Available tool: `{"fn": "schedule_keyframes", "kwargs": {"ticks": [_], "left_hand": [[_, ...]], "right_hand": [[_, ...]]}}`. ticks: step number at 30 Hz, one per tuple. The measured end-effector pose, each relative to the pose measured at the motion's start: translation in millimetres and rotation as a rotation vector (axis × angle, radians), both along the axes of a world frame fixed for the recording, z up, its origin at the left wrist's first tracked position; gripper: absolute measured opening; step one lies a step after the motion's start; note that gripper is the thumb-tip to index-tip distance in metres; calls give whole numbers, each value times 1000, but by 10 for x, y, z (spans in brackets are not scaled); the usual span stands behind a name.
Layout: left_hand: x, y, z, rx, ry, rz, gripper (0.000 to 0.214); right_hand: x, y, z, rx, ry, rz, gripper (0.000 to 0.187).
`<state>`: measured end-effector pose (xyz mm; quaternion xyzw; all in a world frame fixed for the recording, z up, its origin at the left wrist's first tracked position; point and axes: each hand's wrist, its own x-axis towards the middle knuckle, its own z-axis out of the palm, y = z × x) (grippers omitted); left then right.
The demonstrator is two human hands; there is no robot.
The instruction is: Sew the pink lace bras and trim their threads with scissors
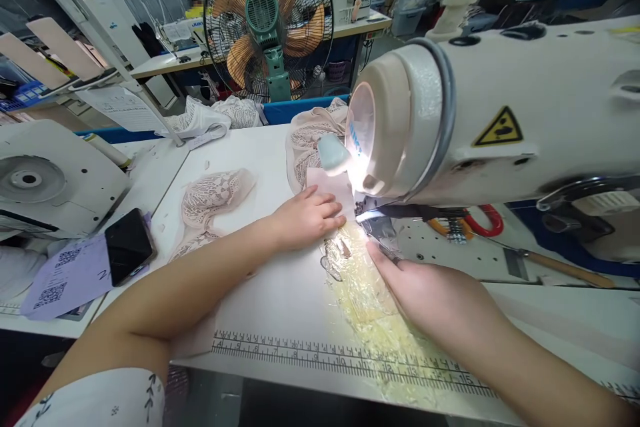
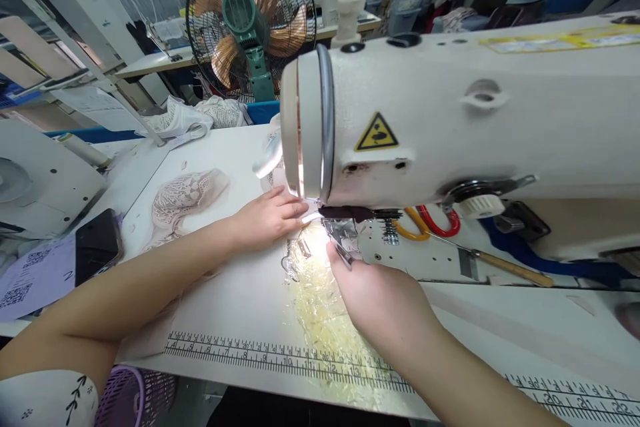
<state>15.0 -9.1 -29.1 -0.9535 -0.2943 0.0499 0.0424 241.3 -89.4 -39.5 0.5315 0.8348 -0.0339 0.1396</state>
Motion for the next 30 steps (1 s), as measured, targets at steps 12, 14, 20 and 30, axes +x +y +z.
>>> {"fn": "schedule_keyframes", "kwargs": {"ticks": [12, 14, 20, 30], "left_hand": [[-644, -507, 391, 62, 24, 789, 40], [-918, -775, 509, 41, 59, 1019, 34], [-1336, -1423, 442, -40, -11, 1126, 15], [-425, -2074, 279, -13, -820, 722, 12]], "right_hand": [[243, -396, -461, 475, 407, 157, 35], [234, -382, -475, 429, 443, 109, 36], [212, -326, -498, 368, 515, 52, 41], [26, -1166, -258, -175, 1072, 142, 47]]}}
